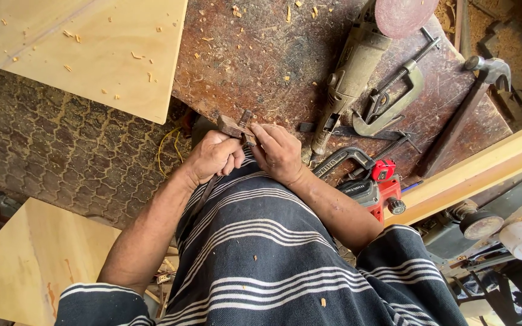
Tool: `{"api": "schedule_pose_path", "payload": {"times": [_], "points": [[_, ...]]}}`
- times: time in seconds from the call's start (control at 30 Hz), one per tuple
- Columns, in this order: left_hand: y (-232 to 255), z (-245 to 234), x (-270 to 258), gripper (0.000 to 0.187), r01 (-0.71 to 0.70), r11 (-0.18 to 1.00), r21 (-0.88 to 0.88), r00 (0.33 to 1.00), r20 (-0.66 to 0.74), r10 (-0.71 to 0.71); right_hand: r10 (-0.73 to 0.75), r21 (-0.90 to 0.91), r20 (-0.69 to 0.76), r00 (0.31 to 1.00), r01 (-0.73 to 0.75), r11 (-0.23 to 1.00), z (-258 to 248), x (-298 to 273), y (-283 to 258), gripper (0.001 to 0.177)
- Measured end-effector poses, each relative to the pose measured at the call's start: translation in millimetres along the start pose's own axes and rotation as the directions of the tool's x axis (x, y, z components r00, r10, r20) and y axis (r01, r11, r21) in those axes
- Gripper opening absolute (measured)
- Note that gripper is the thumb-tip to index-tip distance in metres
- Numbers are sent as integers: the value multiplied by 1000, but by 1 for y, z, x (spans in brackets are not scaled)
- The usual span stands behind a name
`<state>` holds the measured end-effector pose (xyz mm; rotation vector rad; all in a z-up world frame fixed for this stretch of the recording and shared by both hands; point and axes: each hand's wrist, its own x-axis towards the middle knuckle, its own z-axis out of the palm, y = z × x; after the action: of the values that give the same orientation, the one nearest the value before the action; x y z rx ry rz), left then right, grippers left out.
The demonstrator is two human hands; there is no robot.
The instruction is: Measuring, marking, and assembling wooden boards in a workshop.
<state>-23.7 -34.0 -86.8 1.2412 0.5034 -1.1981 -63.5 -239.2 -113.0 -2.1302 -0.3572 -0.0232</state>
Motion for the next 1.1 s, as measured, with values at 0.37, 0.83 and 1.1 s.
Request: {"api": "schedule_pose_path", "payload": {"times": [0.37, 0.83, 1.1], "points": [[5, -4, 1, 32, 8, 998, 65, 1000, -18, -6, -52, -47, -43, 998, 50, 998, 6, 5, -2, 41], [-4, -10, -2, 28, -46, 998, 50, 995, -86, 51, 33, 11, -30, 999, -32, 999, 8, 13, -9, 39], [-11, -18, 5, 32, 4, 1000, -27, 998, -61, -6, 133, 107, 56, 990, -139, 985, 15, 4, 0, 39]]}}
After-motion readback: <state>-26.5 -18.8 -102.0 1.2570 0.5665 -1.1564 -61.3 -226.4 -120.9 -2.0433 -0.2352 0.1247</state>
